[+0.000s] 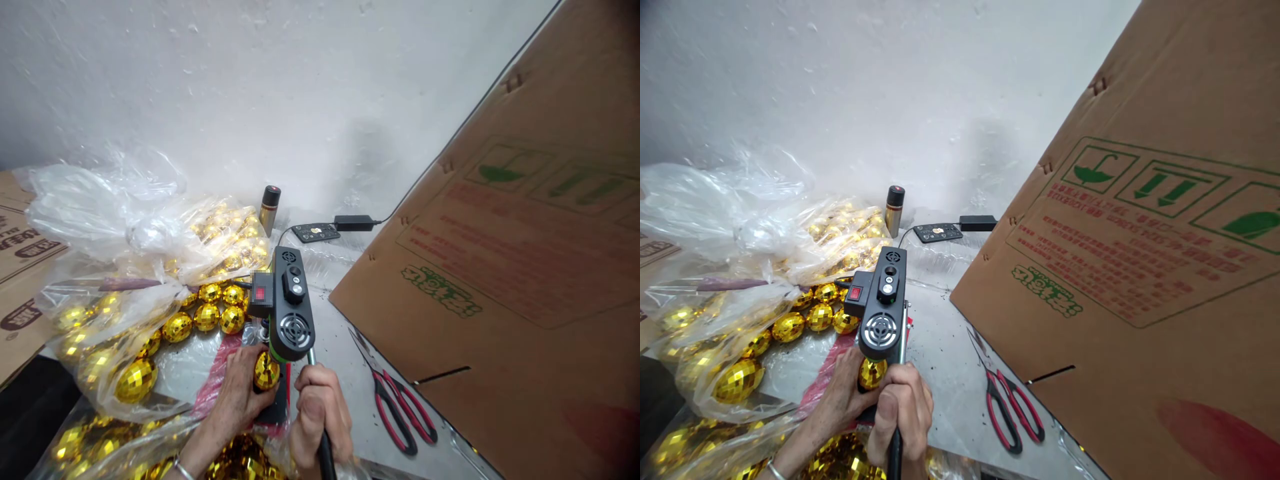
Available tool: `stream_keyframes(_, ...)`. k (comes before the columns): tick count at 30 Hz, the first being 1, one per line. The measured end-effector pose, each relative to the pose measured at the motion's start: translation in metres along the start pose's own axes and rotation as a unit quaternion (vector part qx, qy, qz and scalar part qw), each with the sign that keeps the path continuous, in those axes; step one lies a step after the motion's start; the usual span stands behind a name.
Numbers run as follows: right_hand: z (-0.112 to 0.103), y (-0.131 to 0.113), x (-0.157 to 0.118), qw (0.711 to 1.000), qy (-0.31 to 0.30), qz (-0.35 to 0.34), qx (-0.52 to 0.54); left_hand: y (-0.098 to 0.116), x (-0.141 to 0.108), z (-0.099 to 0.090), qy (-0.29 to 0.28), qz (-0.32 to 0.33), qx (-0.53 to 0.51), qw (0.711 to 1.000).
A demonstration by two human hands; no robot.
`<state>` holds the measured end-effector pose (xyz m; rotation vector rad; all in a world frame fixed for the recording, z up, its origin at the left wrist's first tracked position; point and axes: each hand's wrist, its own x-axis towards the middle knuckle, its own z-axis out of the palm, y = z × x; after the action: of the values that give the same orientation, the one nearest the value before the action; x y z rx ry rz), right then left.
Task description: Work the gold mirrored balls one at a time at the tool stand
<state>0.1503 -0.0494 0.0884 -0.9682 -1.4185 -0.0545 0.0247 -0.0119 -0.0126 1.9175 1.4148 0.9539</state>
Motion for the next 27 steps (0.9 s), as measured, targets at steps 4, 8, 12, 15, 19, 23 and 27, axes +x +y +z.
stream_keyframes(4, 0.002, 0.000, -0.006, 1.000, 0.009, 0.016, -0.005, -0.002, -0.002, 0.002, 0.010, 0.008, 0.004, 1.000)
stream_keyframes(8, 0.006, 0.005, -0.014, 0.999, 0.038, 0.018, 0.025, -0.005, -0.003, 0.005, 0.017, 0.011, 0.004, 1.000)
stream_keyframes(12, 0.009, 0.007, -0.020, 0.998, 0.047, 0.034, 0.028, -0.007, -0.003, 0.006, 0.018, 0.012, 0.005, 1.000)
stream_keyframes(15, 0.012, 0.004, -0.018, 0.997, 0.059, 0.035, 0.022, -0.007, -0.002, 0.006, 0.019, 0.011, 0.004, 1.000)
stream_keyframes(19, 0.016, 0.000, -0.012, 0.996, 0.088, 0.025, 0.015, -0.005, -0.002, 0.004, 0.008, 0.007, -0.004, 1.000)
stream_keyframes(23, 0.017, 0.000, -0.011, 0.996, 0.089, 0.027, 0.011, -0.005, -0.003, 0.005, 0.009, 0.011, -0.009, 1.000)
stream_keyframes(27, 0.016, 0.001, -0.014, 0.996, 0.085, 0.029, 0.017, -0.006, -0.004, 0.007, 0.007, 0.013, -0.011, 1.000)
